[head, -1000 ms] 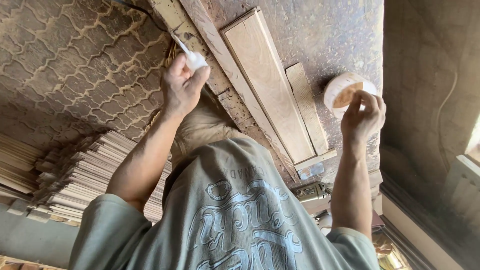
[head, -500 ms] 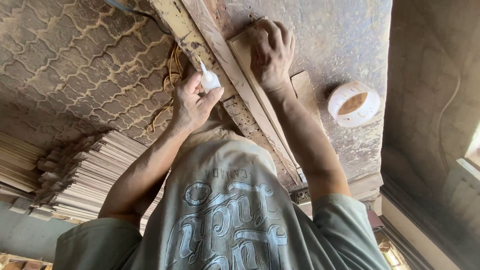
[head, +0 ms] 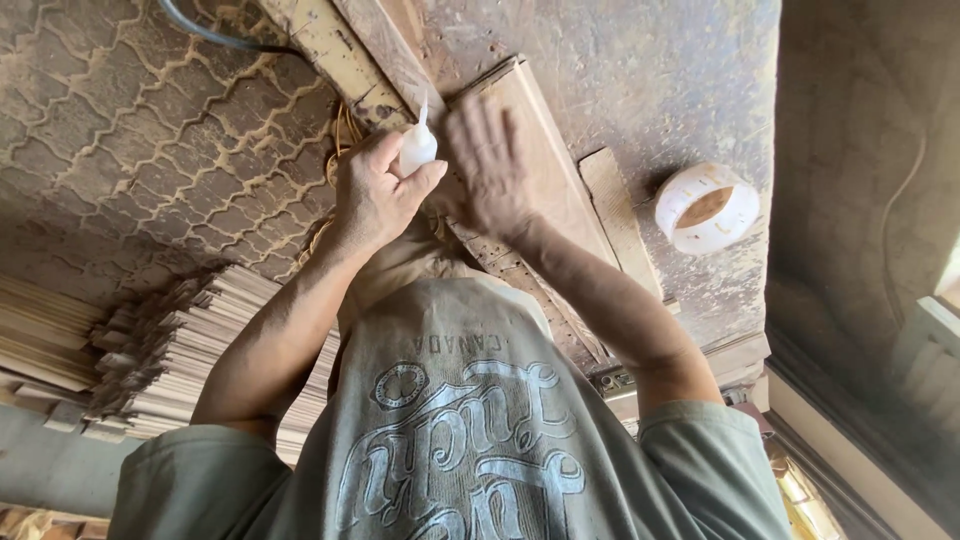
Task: Sanding wooden boards with an angle grinder and applying wood glue to join pieces on a workbench.
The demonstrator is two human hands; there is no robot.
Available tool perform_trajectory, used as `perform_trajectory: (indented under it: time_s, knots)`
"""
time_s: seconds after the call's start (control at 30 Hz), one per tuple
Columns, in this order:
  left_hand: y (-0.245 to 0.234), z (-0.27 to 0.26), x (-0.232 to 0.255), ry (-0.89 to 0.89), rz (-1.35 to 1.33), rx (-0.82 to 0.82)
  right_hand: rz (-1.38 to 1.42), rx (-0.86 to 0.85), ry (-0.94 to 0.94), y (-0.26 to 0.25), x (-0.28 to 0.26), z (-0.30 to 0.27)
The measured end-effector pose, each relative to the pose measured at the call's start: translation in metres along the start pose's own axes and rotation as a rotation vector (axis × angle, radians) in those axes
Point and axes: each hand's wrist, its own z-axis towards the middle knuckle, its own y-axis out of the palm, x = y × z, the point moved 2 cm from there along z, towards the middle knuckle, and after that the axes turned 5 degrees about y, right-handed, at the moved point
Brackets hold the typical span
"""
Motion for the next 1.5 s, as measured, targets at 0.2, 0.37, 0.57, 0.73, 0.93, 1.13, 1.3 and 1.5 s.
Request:
perform_trajectory:
  time_s: [0.2, 0.37, 0.57, 0.73, 0.93, 1.13, 1.3, 1.5]
  knots:
    - [0.026, 0.003, -0.029, -0.078, 0.138, -0.193, 0.114, 0.393, 0.104, 0.047, 0.035, 0.002]
    - [0.039, 0.028, 0.008, -0.171, 0.091, -0.310, 0.171, 0.380, 0.252, 0.048, 0.057, -0.051]
    - [0.048, 0.035, 0.012, -0.272, 0.138, -0.362, 0.231, 0.478, 0.236, 0.086, 0.066, -0.082]
    - [0.046, 0.035, 0.020, -0.332, 0.114, -0.374, 0.234, 0.528, 0.227, 0.092, 0.068, -0.082]
    - [0.048, 0.033, 0.023, -0.391, 0.108, -0.376, 0.230, 0.535, 0.242, 0.088, 0.065, -0.083]
    - [0.053, 0.032, 0.023, -0.391, 0.121, -0.369, 0.234, 0.515, 0.237, 0.090, 0.066, -0.083]
    - [0.051, 0.033, 0.023, -0.399, 0.109, -0.359, 0.243, 0.530, 0.239, 0.089, 0.065, -0.083]
    - [0.047, 0.029, 0.026, -0.404, 0.111, -0.431, 0.225, 0.533, 0.242, 0.092, 0.066, -0.082]
